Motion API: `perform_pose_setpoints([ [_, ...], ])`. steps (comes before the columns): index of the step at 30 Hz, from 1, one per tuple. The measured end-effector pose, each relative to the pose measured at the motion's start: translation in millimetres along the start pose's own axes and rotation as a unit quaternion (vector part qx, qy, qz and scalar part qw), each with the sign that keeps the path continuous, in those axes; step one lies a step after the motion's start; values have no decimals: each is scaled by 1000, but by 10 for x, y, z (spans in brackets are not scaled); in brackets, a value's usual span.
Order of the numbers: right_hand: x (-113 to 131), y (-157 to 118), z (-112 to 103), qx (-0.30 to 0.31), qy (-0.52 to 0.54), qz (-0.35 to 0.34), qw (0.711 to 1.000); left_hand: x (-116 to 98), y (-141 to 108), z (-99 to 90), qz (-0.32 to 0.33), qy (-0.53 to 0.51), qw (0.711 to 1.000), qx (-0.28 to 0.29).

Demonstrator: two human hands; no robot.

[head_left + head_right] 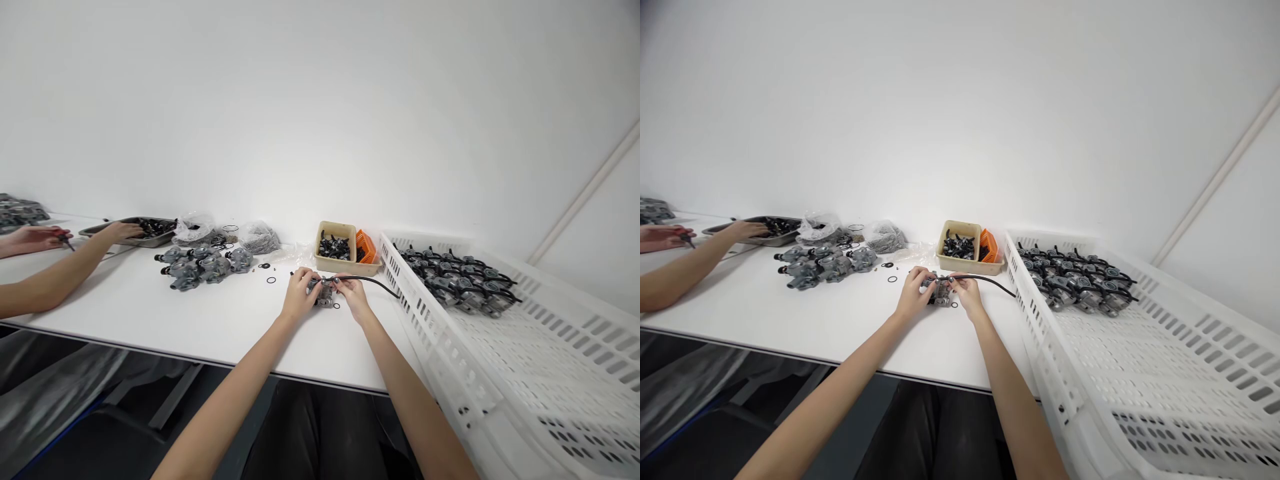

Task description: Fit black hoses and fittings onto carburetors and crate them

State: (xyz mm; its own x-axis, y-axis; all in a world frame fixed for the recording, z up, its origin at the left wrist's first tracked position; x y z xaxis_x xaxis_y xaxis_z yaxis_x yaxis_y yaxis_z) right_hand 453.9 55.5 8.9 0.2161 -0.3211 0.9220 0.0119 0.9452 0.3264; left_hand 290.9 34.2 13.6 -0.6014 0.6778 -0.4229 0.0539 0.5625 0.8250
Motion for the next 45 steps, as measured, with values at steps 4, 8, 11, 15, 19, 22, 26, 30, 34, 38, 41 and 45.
perform_pose_setpoints([
  [4, -8, -1, 7, 2, 4, 0, 1000, -15, -1, 3, 1, -4, 1000, 3],
  [8, -41, 15, -4, -5, 5, 0, 1000, -22, 4, 1, 0, -8, 1000, 4],
  [11, -47, 21, -16, -11, 8, 0, 1000, -15, 9, -8, 2, -13, 1000, 2],
  [15, -20, 10, -24, -13, 10, 5, 1000, 11, 12, -13, 3, -17, 1000, -4],
  [19, -16, 10, -27, -15, 6, 11, 1000, 38, 12, -3, 7, -17, 1000, -8],
  [22, -38, 27, -34, -21, 0, 14, 1000, 48, 13, 3, 9, -16, 1000, -8],
  [26, -57, 42, -41, -22, 0, 13, 1000, 52, 12, 10, 10, -14, 1000, -1],
  [30, -47, 38, -36, -12, 7, 9, 1000, 53, 8, 15, 10, -9, 1000, 6],
  [34, -37, 32, -31, -6, 11, 1, 1000, 46, 4, 12, 12, -8, 1000, 7],
  [38, -24, 24, -25, -1, 11, -5, 1000, 39, 1, 12, 15, -10, 1000, 7],
  [41, -16, 18, -16, 5, 12, -8, 1000, 40, 3, 19, 16, -10, 1000, 1],
  [45, -20, 20, -17, 6, 15, -7, 1000, 32, 7, 18, 17, -11, 1000, -4],
])
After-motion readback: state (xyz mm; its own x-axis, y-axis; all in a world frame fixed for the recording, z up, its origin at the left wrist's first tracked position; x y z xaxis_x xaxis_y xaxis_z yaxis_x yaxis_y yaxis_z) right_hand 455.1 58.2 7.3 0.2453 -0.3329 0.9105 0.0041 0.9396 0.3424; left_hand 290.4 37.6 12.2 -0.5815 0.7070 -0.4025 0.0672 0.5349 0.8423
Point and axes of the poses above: each hand's wrist, its own y-axis towards the middle knuckle, its own z-axis out of the palm, x = y × z, the point moved 2 cm from there along y, towards the middle knuckle, and after that the axes turned 3 degrees about -x, right-handed, at the moved point
